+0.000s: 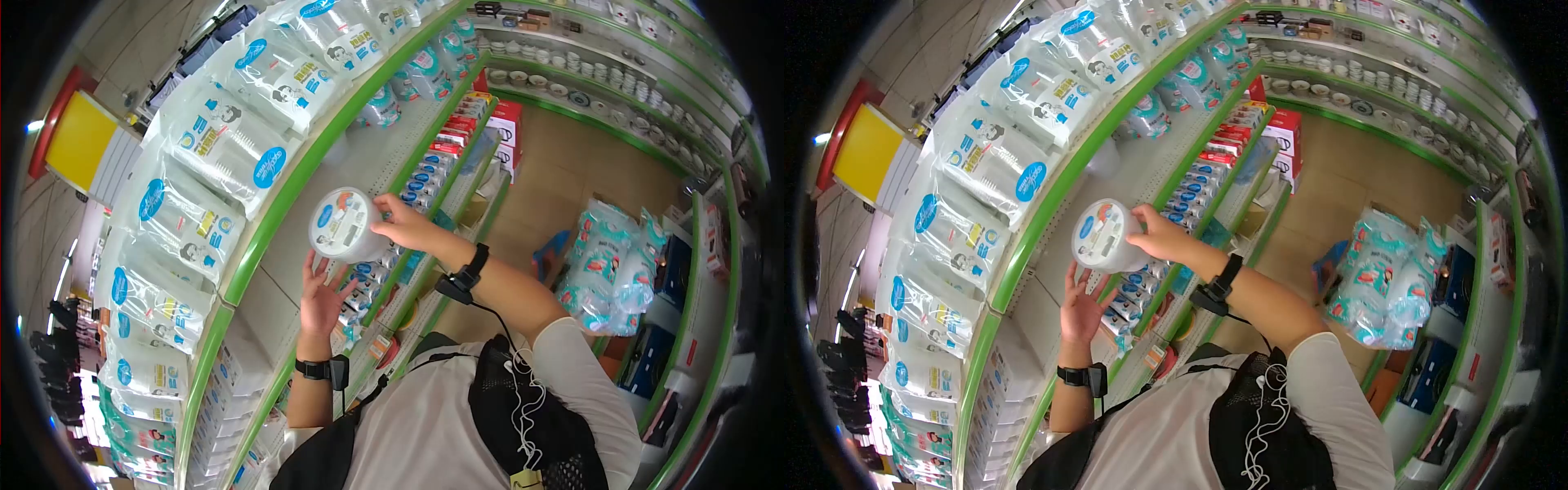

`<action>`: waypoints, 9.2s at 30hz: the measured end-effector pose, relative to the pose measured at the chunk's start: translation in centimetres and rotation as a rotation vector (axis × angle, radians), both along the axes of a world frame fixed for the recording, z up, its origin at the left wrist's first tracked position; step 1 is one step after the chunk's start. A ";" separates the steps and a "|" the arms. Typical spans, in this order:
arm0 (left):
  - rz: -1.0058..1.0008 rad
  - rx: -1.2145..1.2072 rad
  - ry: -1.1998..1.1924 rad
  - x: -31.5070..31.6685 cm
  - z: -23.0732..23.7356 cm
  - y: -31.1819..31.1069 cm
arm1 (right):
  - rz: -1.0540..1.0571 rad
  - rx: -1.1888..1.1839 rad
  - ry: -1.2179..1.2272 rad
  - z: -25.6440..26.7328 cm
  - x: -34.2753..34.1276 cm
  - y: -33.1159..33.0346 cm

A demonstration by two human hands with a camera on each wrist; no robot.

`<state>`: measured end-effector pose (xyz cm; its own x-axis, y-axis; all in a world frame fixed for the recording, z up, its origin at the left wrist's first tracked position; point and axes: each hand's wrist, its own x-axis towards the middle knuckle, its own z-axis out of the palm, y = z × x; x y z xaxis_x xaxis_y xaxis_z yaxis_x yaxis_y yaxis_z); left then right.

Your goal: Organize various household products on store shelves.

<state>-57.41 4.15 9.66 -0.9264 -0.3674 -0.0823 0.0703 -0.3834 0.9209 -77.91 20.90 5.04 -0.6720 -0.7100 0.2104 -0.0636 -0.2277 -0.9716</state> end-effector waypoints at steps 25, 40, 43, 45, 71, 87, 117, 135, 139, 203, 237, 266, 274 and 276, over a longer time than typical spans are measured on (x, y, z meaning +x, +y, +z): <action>0.509 0.208 0.188 -19.5 -4.7 -18.1 | 0.094 0.153 0.307 -3.7 -17.3 -26.6; 0.373 0.130 0.096 -7.9 -6.8 -7.1 | 0.494 0.010 -0.071 -2.3 -6.1 -10.4; 0.300 0.105 0.091 0.8 -6.6 -1.3 | 0.621 0.048 -0.187 -1.9 -1.5 -6.0; 0.411 0.130 0.115 6.7 -6.2 1.8 | 0.679 0.084 -0.295 -0.6 2.0 -2.9; 1.592 0.059 0.453 83.6 -6.9 34.6 | 1.649 0.328 -0.256 1.3 72.2 -6.1; 2.038 -0.061 0.476 103.9 -7.6 28.9 | 2.117 0.275 -0.015 2.7 106.0 -21.3; 1.792 0.068 0.340 165.2 -7.5 8.1 | 1.817 0.350 -0.150 3.1 159.2 -39.1; 1.604 0.108 0.458 185.9 -9.2 -20.7 | 1.606 0.324 -0.218 2.4 178.4 -66.3; 1.536 0.163 0.466 190.6 -10.2 -26.0 | 1.497 0.329 -0.241 2.6 181.3 -70.3; 0.637 0.001 0.319 204.6 -3.8 -63.8 | 0.861 0.253 0.089 5.9 196.9 -73.7; -0.714 0.100 -0.146 127.1 -12.8 -24.2 | -0.284 0.259 -0.414 -6.8 145.2 -7.6; -0.923 -0.043 -0.174 69.6 -12.2 2.9 | -0.589 0.086 -0.457 -7.3 96.6 18.1; -0.798 0.008 -0.232 60.5 -9.7 4.3 | -0.441 0.083 -0.436 -7.2 83.5 19.6; -0.799 0.010 -0.235 57.3 -9.9 3.6 | -0.401 0.107 -0.472 -8.0 80.0 19.2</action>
<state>-0.16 7.76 -0.29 -0.8663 0.3951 -0.3058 -0.4202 -0.2448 0.8738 2.11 40.09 -2.93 -0.8938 -0.3837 -0.2320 0.3172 -0.1753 -0.9320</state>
